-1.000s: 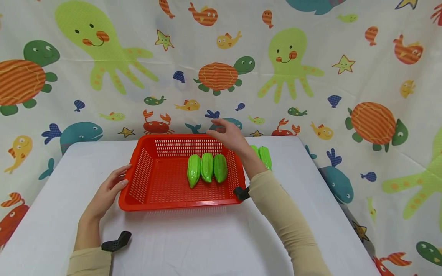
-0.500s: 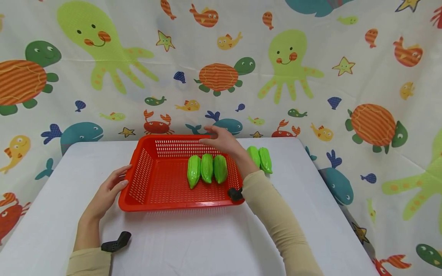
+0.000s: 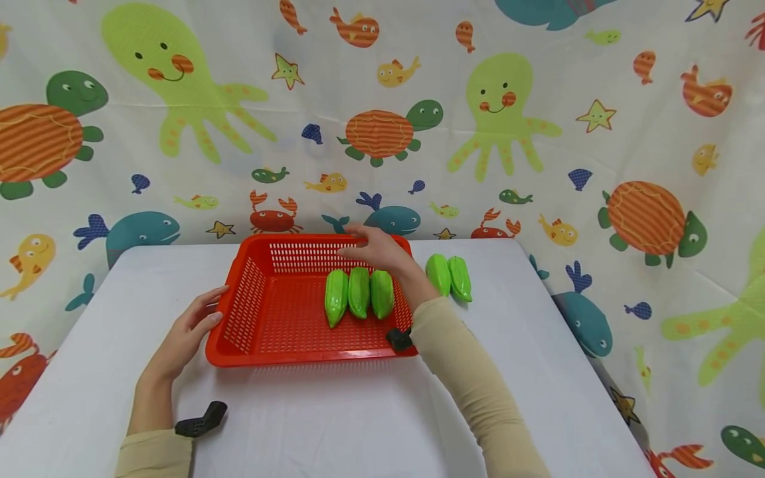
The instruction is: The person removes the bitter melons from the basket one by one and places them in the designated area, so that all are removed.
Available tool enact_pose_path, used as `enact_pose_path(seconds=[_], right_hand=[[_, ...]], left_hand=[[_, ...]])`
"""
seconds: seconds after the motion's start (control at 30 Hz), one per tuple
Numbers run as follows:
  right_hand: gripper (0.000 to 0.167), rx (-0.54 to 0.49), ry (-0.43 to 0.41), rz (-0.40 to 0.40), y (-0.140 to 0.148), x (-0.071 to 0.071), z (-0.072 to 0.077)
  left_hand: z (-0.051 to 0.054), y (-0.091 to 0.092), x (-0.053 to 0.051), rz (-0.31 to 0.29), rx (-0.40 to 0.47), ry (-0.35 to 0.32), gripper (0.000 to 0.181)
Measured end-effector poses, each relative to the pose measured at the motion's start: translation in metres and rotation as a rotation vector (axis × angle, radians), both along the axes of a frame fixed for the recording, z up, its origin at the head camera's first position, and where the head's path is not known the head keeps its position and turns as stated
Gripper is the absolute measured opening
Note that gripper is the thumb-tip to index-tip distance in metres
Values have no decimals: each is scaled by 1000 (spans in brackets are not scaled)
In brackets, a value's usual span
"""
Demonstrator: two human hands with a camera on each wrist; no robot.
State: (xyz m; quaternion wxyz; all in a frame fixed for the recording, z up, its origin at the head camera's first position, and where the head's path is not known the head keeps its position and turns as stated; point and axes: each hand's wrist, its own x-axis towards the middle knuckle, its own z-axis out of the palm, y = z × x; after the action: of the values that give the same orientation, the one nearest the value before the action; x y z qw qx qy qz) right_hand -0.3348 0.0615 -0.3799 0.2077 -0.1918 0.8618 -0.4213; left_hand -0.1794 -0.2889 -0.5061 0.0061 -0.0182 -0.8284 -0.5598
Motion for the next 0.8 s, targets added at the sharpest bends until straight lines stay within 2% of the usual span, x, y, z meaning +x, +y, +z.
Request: enact_pose_path(seconds=[0.43,0.8], right_hand=[[71,166,-41,84,-15,-10,-6],[70,185,-109,132,-21,-15,-12]], left_hand=[[2,-2,-2,-8,5,2,60],[4,-5,-4,-14,3,-6,60]])
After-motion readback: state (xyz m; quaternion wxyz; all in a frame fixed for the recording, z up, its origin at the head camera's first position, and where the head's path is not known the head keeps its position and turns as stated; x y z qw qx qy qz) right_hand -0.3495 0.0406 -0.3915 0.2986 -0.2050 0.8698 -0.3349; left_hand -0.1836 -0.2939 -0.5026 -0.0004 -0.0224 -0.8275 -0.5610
